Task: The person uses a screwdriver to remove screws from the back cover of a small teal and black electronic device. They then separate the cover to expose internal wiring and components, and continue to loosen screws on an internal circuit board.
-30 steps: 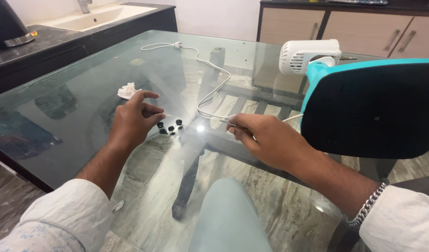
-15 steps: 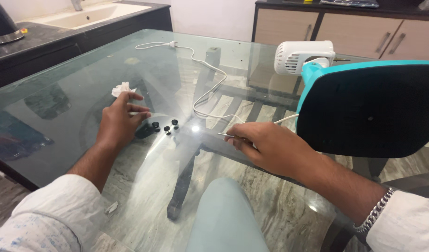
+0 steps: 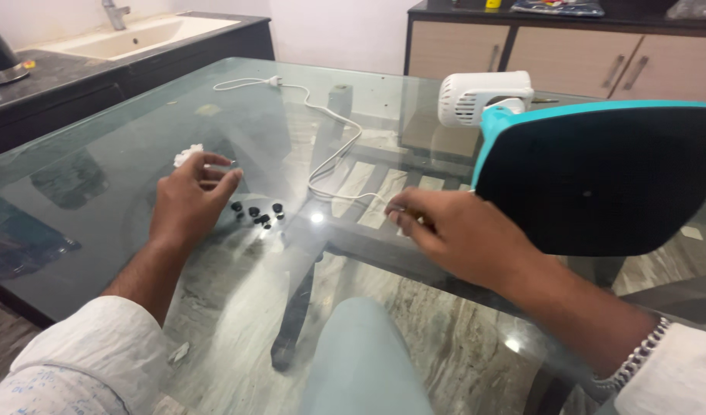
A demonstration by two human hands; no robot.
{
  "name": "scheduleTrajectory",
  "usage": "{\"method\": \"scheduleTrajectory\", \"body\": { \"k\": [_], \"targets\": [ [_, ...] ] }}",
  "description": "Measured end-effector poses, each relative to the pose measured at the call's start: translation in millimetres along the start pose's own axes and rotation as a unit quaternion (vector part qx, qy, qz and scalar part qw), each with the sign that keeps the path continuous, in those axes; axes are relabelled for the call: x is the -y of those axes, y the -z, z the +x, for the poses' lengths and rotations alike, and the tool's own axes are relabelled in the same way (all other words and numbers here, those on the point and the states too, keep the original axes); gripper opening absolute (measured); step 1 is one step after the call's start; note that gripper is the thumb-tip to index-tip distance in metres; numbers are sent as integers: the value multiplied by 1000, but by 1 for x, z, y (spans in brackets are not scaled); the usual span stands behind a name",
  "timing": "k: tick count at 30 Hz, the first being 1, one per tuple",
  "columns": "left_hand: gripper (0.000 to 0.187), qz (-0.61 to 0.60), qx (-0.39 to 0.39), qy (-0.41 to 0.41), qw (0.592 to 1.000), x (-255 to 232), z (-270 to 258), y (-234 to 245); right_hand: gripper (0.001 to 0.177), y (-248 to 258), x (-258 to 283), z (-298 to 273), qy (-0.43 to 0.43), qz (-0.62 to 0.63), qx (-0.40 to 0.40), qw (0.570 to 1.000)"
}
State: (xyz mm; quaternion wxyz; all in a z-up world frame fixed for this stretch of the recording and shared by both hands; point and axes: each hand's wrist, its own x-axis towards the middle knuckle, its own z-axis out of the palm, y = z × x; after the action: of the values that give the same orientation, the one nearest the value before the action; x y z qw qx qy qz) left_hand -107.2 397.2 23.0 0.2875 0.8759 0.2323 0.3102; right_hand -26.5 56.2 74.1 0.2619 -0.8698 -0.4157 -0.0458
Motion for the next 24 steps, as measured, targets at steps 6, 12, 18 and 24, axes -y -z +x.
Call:
{"method": "scheduleTrajectory", "body": {
  "k": [6,12,18,24],
  "targets": [
    [30,-90,20,-179,979,-74,10,-30,24,40,-24,-18,-4,15,-160,987],
    [33,-214,89,-332,914,-175,-15,-84,21,88,-77,-49,7,-12,-333,943],
    [46,-215,92,-351,907,-230,-60,-118,30,126,-138,-89,-65,-82,-411,906],
    [49,-232,36,-346,909,-240,-66,-131,59,132,-180,-114,-104,-92,-363,921]
  ]
}}
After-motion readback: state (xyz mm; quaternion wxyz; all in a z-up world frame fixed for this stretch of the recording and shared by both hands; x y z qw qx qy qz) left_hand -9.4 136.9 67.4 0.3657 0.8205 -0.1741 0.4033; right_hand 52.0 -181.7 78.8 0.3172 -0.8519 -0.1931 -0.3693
